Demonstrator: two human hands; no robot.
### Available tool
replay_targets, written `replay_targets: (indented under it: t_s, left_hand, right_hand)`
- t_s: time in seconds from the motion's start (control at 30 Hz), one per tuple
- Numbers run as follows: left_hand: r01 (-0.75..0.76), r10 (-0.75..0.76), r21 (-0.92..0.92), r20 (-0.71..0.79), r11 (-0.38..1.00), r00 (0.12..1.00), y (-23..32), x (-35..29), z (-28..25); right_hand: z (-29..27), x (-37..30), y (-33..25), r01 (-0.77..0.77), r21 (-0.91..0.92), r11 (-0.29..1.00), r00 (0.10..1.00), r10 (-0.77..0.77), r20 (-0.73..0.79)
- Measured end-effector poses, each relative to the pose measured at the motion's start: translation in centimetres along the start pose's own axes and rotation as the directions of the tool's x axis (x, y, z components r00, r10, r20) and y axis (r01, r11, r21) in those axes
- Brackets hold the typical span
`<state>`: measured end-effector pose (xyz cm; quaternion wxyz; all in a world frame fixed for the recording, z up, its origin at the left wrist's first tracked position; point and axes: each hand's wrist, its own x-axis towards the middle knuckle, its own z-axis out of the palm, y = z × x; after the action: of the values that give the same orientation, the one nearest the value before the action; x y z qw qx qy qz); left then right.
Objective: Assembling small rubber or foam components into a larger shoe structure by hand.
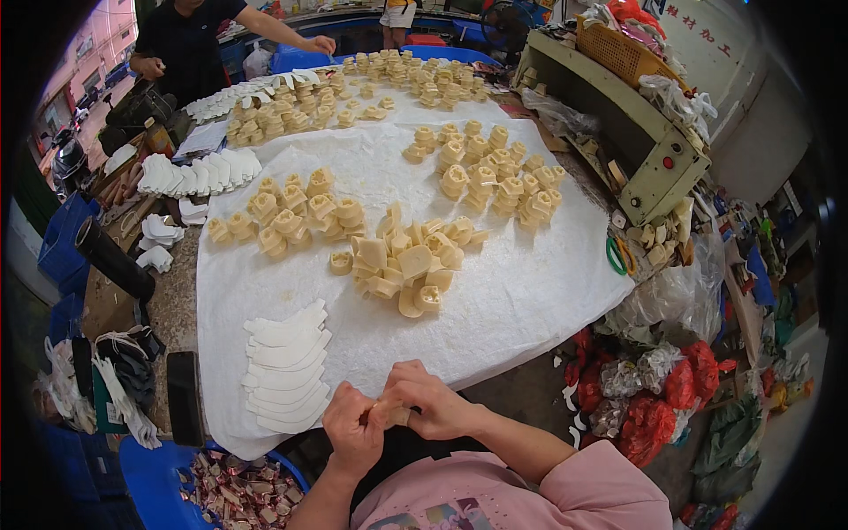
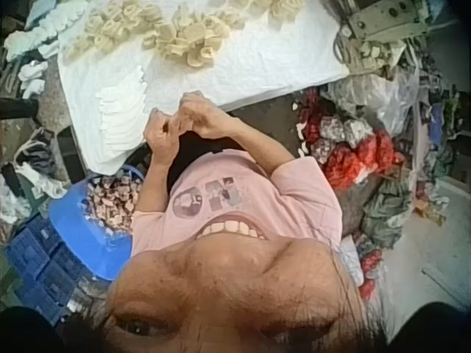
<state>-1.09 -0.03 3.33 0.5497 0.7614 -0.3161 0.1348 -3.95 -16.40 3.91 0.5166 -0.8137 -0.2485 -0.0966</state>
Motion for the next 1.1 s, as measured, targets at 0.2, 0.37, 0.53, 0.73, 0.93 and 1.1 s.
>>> replay_targets:
  t_s: [0.2, 0.37, 0.53, 0.73, 0.93, 1.1]
  left_hand:
    - [-0.050, 0.055, 0.051, -0.092, 0.997, 0.994, 1.1, -0.4, -1.0]
    - [-0.084, 0.098, 0.099, -0.135, 0.991, 0.986, -0.4, 0.2, -1.4]
    - [-0.047, 0.043, -0.013, -0.242, 0.999, 0.969, -0.5, 1.1, -2.2]
    - [-0.140, 0.080, -0.200, -0.281, 0.970, 0.956, 1.5, 0.9, -1.1]
    - [-0.157, 0.152, -0.155, -0.044, 0.975, 0.987, 1.3, -0.3, -1.2]
    - [-0.229, 0.226, 0.079, 0.048, 0.970, 0.973, 1.3, 0.0, -1.0]
  right_hand:
    - [-0.1, 0.4, -1.0, 0.101, -0.200, 0.975, 0.985, -0.126, -0.117]
    - [-0.3, 1.4, -1.1, 0.065, -0.313, 0.947, 0.993, -0.092, -0.075]
    - [-1.3, 1.5, -3.1, -0.010, -0.211, 0.978, 0.973, -0.039, -0.226]
    - [1.6, -1.3, -1.6, -0.295, 0.719, 0.630, 0.810, 0.564, -0.161]
    - [2.0, -2.2, -2.2, -0.163, 0.774, 0.611, 0.805, 0.536, -0.253]
    - [1.4, -2.4, -2.8, -0.204, 0.747, 0.633, 0.829, 0.518, -0.212]
